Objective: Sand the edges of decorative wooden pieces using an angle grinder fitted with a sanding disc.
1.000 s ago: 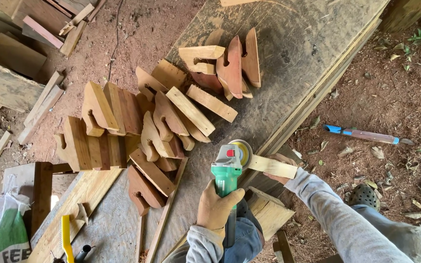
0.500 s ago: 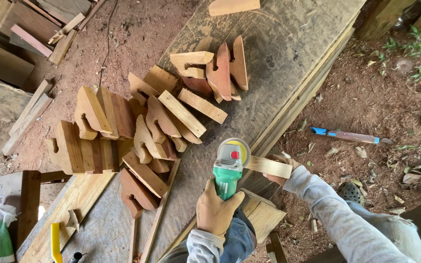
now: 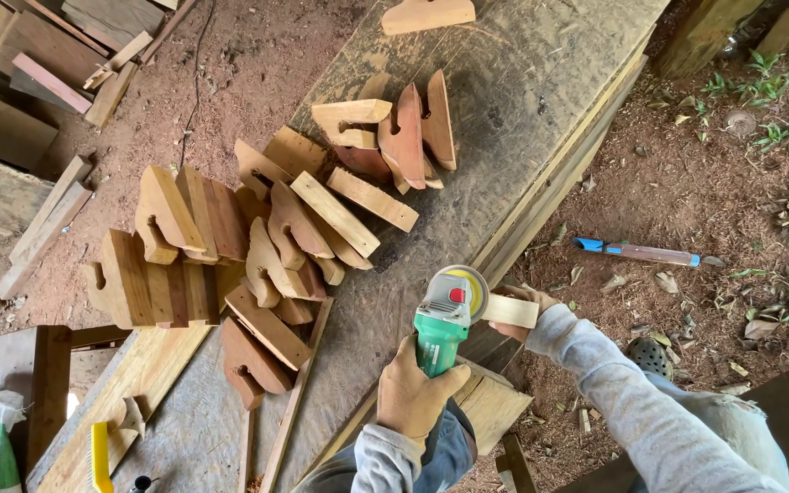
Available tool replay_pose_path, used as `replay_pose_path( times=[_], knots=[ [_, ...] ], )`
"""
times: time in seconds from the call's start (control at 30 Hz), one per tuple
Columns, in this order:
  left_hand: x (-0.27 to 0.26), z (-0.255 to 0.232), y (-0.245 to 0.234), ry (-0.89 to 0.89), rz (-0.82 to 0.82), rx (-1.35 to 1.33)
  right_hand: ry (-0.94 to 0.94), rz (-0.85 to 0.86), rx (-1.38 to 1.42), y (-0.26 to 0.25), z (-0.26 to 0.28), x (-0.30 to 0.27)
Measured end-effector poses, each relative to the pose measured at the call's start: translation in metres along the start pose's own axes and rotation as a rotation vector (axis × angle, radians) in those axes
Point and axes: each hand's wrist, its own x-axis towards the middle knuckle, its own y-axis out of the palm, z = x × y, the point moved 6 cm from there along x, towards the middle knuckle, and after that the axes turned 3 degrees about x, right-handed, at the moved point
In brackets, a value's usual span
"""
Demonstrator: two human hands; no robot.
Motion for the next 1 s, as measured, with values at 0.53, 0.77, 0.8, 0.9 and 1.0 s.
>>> replay_pose_path(
  times=[0.53, 0.77, 0.8, 0.9, 1.0],
  knots=[
    [0.010, 0.018, -0.002, -0.040, -0.110, 0.186, 0.221, 0.052, -0.192, -0.006, 0.003, -0.003],
    [0.013, 0.024, -0.005, 0.000, -0.241, 0.344, 0.309, 0.049, -0.182, -0.007, 0.020, -0.005],
    [0.013, 0.024, -0.006, 0.001, -0.242, 0.344, 0.309, 0.049, -0.182, -0.007, 0.018, -0.004],
    [0.016, 0.027, -0.008, -0.021, -0.233, 0.335, 0.378, 0.041, -0.157, -0.006, 0.006, -0.001],
    [0.016, 0.026, -0.010, -0.038, -0.202, 0.283, 0.469, 0.044, -0.211, -0.007, -0.008, -0.001]
  ],
)
